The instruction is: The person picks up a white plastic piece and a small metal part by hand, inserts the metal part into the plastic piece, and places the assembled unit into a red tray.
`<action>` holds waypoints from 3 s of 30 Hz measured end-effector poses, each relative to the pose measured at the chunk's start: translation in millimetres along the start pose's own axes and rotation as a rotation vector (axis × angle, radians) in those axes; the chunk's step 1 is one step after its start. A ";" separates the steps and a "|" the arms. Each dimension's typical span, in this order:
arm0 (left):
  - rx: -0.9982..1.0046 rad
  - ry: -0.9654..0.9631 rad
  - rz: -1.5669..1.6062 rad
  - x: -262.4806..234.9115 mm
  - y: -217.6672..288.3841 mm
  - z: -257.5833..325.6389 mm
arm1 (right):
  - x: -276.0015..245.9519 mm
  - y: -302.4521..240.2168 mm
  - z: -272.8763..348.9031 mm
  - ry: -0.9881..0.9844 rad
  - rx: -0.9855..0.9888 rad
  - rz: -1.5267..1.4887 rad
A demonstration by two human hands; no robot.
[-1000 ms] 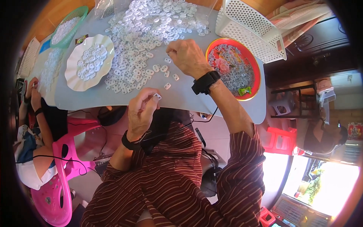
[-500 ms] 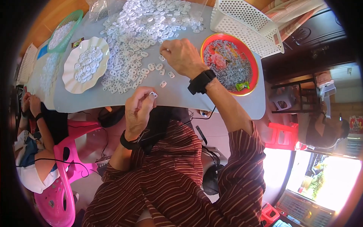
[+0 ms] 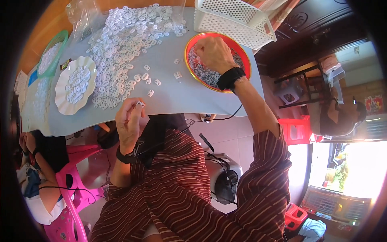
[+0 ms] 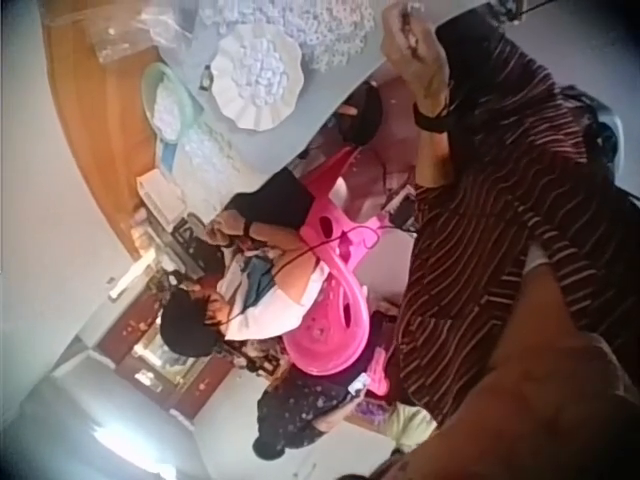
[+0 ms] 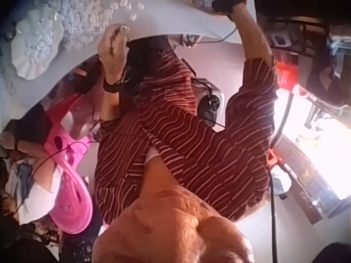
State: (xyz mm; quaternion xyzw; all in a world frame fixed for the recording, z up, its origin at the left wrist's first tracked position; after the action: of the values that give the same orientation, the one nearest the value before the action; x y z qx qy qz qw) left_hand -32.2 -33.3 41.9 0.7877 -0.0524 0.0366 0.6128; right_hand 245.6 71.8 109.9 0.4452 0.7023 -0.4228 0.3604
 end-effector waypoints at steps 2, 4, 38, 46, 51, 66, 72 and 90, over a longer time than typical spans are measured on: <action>0.009 -0.001 -0.007 -0.8 1.0 0.0 | 0.6 7.2 5.4 -0.039 0.014 0.018; 0.015 0.017 -0.036 -1.4 1.2 0.5 | 1.7 8.5 10.5 -0.082 -0.035 0.019; 0.054 0.003 -0.090 1.7 0.9 0.5 | 11.3 17.9 7.3 -0.041 -0.056 0.032; 0.044 -0.005 -0.102 2.3 3.6 0.5 | 12.2 18.8 1.2 -0.106 -0.063 0.129; 0.033 0.000 -0.094 0.0 0.6 2.1 | 6.0 5.5 -3.4 -0.203 -0.056 0.212; -0.074 -0.007 0.053 -1.4 9.1 -7.7 | 23.4 -104.1 56.8 -0.242 0.304 -1.101; -0.083 -0.033 0.018 1.2 11.2 -13.8 | 55.3 -113.3 81.5 -0.146 0.421 -1.352; -0.078 -0.046 -0.031 11.0 4.4 -15.7 | 60.0 -118.9 86.6 -0.009 0.412 -1.495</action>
State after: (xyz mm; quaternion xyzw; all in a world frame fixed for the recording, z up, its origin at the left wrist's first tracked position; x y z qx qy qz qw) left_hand -21.7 -19.6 51.3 0.7645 -0.0555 0.0070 0.6422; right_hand 125.5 -17.5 56.3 -0.0907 0.7219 -0.6775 -0.1078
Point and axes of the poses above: each hand's wrist, its own z-axis away from the middle knuckle, its own x-axis out of the palm, y = z × x, the point moved 1 cm from there along -z, towards the middle knuckle, and after that the axes turned 7 degrees about y, right-handed, at the moved point
